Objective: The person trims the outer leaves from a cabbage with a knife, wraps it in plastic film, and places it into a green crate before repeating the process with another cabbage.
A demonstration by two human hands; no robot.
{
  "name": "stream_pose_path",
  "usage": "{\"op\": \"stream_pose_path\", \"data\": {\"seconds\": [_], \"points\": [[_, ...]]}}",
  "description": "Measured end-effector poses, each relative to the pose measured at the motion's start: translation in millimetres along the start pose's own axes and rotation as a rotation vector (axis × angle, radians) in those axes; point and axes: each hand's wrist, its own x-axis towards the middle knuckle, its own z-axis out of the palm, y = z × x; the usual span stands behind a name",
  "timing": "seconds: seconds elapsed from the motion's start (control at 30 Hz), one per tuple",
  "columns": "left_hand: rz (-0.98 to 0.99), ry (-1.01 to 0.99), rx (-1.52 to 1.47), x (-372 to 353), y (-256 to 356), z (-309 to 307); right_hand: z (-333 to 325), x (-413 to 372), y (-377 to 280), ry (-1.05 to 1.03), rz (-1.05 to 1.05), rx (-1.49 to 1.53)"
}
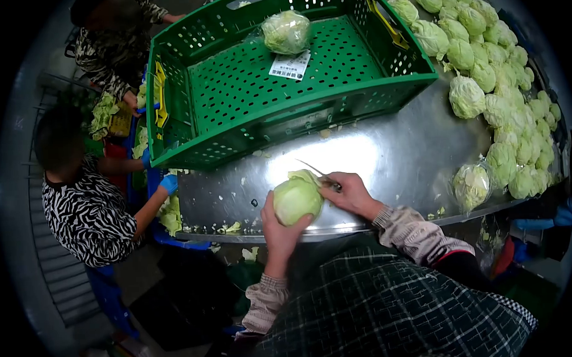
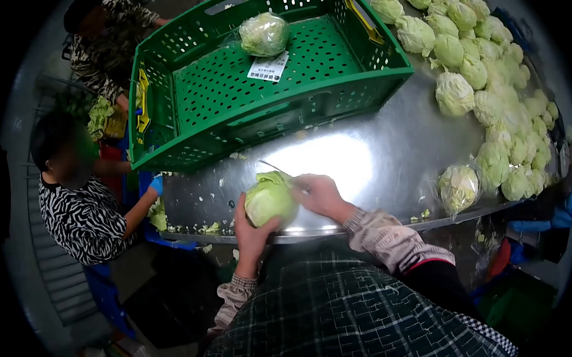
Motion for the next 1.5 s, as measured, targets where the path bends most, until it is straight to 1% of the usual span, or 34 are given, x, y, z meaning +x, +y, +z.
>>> {"op": "stream_pose_path", "data": {"seconds": [0.03, 0.07, 0.1, 0.17, 0.2, 0.27, 0.3, 0.37, 0.4, 0.47, 0.5, 0.53, 0.57, 0.6, 0.7, 0.73, 0.8, 0.87, 0.97, 1.0, 1.1, 1.2, 1.3, 1.4, 1.5], "points": [[0.015, -0.018, -0.076, 0.7, -10.3, -3.2, 6.0, 5.6, 7.8, 0.025, 0.008, 0.004], [-0.048, -0.104, -0.250, 2.4, -12.8, -9.3, 8.6, 16.2, 13.6, 0.051, 0.009, 0.007], [-0.075, -0.148, -0.313, -0.6, -7.6, -14.1, 1.5, 30.6, 21.4, 0.110, 0.152, 0.009], [-0.123, -0.239, -0.435, -5.9, 8.9, -28.0, -13.5, 43.4, 32.1, 0.299, -0.047, -0.233], [-0.103, -0.290, -0.357, -7.9, 14.0, -34.3, -18.2, 35.8, 11.8, 0.220, -0.057, -0.205], [-0.048, -0.320, -0.284, -11.9, 11.8, -34.3, -28.2, 9.0, -26.9, 0.058, -0.084, -0.163], [-0.021, -0.336, -0.250, -13.9, 10.7, -32.2, -11.5, -0.5, -19.4, 0.065, -0.307, -0.064], [-0.112, -0.263, -0.362, -15.7, 10.8, -20.0, 1.2, -16.4, -15.7, -0.245, -0.093, 0.215], [-0.156, -0.219, -0.418, -15.9, 10.2, -14.3, -2.6, -19.8, -18.1, -0.285, 0.070, 0.315], [-0.114, -0.221, -0.357, -16.2, 7.3, -10.8, -17.4, -25.2, -26.5, -0.366, 0.395, 0.514], [-0.087, -0.230, -0.322, -12.8, 8.7, -10.6, -21.9, -24.0, -28.9, -0.387, 0.414, 0.512], [0.051, -0.194, -0.136, -13.3, 11.8, -11.5, -26.6, -23.8, -30.1, -0.405, 0.439, 0.510], [0.185, -0.160, 0.046, -15.9, 30.4, -14.7, -29.0, -26.3, -30.1, -0.424, 0.469, 0.507], [0.320, -0.121, 0.226, -16.9, 40.8, -15.1, -22.0, -29.2, -25.2, -0.343, 0.364, 0.512], [0.378, -0.089, 0.267, -13.0, 36.4, -10.1, -12.5, -32.2, -14.2, -0.267, 0.306, 0.457], [0.343, -0.087, 0.214, -11.4, 32.0, -8.6, -3.1, -34.2, -3.1, -0.172, 0.132, 0.397], [0.267, -0.088, 0.110, -10.3, 21.6, -6.9, -7.8, -31.6, -16.9, -0.126, -0.051, 0.134], [0.192, -0.067, 0.072, -11.3, 17.1, -3.5, -14.1, -32.5, -33.7, -0.104, -0.238, -0.136], [0.075, -0.017, 0.016, -10.2, 21.8, 5.9, -23.7, -38.0, -61.0, -0.218, -0.183, -0.390], [0.028, -0.003, -0.003, -11.5, 23.5, 9.0, -23.1, -39.0, -59.4, -0.222, -0.210, -0.422], [0.073, 0.030, 0.134, -15.3, 26.9, 15.1, -23.9, -40.7, -64.4, -0.218, -0.167, -0.457], [0.106, 0.017, 0.243, -14.0, 36.2, 19.7, -23.5, -41.3, -61.3, -0.171, -0.207, -0.450], [0.148, -0.025, 0.189, 0.7, 37.7, 25.4, -23.3, -36.4, -51.6, -0.147, -0.223, -0.466], [0.080, -0.043, 0.341, 11.2, 48.9, 24.3, -28.2, -32.9, -49.2, -0.145, -0.263, -0.471], [0.058, -0.079, 0.460, 20.8, 53.7, 28.2, -33.3, -37.4, -46.1, -0.116, -0.345, -0.618]]}}
